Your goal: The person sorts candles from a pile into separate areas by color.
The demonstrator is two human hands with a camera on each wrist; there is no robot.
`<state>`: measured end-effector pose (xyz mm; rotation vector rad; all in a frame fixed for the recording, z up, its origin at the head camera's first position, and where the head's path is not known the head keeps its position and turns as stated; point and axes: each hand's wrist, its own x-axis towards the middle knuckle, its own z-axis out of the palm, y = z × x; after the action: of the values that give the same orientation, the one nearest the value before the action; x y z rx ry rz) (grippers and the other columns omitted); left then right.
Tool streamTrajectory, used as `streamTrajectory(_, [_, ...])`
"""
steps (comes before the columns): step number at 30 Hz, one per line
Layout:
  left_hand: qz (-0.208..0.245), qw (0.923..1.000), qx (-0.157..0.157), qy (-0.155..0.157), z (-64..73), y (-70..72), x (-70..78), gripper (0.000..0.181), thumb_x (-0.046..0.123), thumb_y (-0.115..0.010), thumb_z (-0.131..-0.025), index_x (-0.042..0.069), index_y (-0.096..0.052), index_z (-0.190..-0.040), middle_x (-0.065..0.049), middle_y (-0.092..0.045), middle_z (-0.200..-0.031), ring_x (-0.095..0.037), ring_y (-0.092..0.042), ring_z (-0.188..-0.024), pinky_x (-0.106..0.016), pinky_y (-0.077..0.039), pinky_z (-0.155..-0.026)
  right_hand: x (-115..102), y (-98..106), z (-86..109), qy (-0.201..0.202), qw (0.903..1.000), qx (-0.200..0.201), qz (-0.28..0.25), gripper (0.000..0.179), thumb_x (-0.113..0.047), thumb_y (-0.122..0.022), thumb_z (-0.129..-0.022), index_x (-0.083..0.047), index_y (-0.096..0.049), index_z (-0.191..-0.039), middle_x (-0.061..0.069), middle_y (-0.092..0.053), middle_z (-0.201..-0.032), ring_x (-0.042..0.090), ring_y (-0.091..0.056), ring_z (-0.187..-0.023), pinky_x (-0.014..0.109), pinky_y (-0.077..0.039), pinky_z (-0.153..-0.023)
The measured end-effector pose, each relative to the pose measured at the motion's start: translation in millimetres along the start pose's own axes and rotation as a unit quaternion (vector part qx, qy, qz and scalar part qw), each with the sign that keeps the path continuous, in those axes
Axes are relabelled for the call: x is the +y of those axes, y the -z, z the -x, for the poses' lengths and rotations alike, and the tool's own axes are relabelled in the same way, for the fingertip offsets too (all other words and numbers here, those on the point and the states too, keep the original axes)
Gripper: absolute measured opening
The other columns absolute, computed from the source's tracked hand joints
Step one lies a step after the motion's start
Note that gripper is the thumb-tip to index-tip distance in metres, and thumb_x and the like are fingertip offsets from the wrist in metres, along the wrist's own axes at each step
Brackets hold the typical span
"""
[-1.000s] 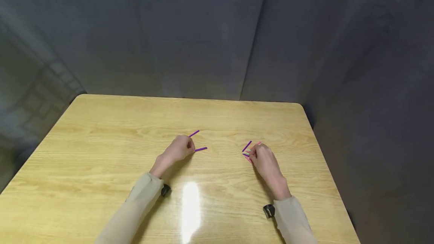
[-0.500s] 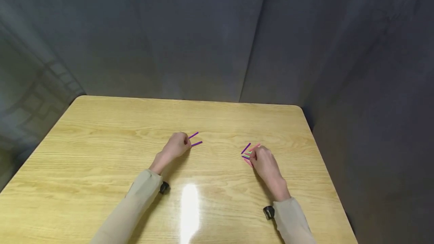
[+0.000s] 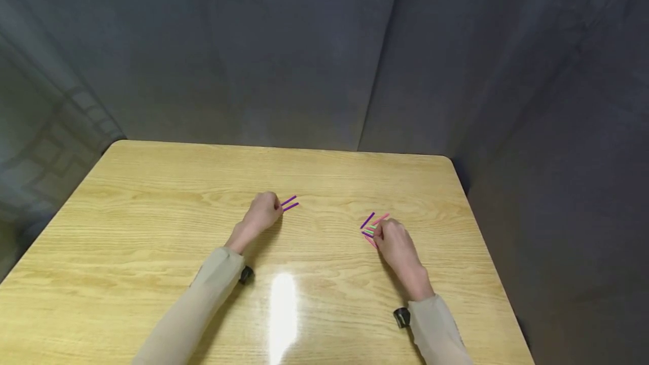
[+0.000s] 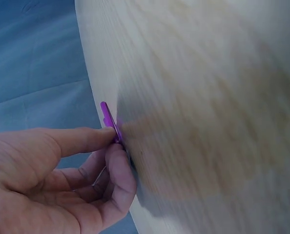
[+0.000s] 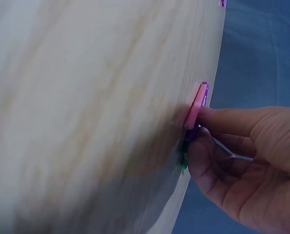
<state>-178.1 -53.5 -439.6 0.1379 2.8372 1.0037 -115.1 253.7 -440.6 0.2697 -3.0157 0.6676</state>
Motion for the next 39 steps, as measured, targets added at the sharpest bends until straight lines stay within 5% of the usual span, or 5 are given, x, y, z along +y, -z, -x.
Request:
streamTrajectory(12, [-0.005, 1.0000, -0.008, -0.003, 1.7, -7.2, -0.3, 0.042, -0.011, -0.052, -0.082, 0.013, -0.037, -0.052, 0.003, -0.031, -0.047, -0.008, -0.027, -0.041, -0.020, -0.022, -0.037, 2.5, 2.1, 4.6, -0.022, 0.9992, -0.029, -0.015, 0.016, 0.009, -0.063, -0.078, -0.005, -0.062, -0.070, 0.000, -0.054, -0.065, 0.014, -0.047, -0.059, 0.029, -0.040, -0.054])
streamTrajectory(22, [-0.027, 0.9996, -0.005, 0.008, -3.1, -7.9, 4.3, 0.019, -0.004, -0.062, -0.084, 0.002, -0.062, -0.066, -0.004, -0.051, -0.055, -0.013, -0.040, -0.045, -0.022, -0.032, -0.040, 5.9, 3.8, 5.7, -0.015, 0.9997, -0.017, -0.004, 0.017, 0.009, -0.062, -0.077, -0.005, -0.062, -0.069, -0.001, -0.053, -0.063, 0.014, -0.047, -0.059, 0.028, -0.040, -0.054])
streamTrajectory(30, [-0.013, 0.9999, -0.002, 0.009, -6.5, -5.0, 4.0, 0.013, -0.002, -0.066, -0.084, 0.000, -0.065, -0.072, -0.007, -0.058, -0.063, -0.015, -0.047, -0.051, -0.024, -0.040, -0.045, 5.8, 5.6, -0.8, -0.043, 0.9983, -0.039, -0.007, 0.015, 0.006, -0.062, -0.082, -0.005, -0.064, -0.071, 0.000, -0.055, -0.063, 0.015, -0.050, -0.059, 0.031, -0.044, -0.057])
streamTrajectory(39, [0.013, 0.9994, -0.014, 0.028, -9.0, -1.4, 3.1, 0.007, -0.001, -0.066, -0.086, -0.003, -0.067, -0.079, -0.009, -0.060, -0.067, -0.014, -0.048, -0.051, -0.022, -0.039, -0.044, 7.7, 5.3, -5.6, -0.009, 0.9999, -0.011, -0.005, 0.016, 0.007, -0.061, -0.080, -0.005, -0.063, -0.069, 0.001, -0.056, -0.065, 0.015, -0.050, -0.060, 0.032, -0.043, -0.055])
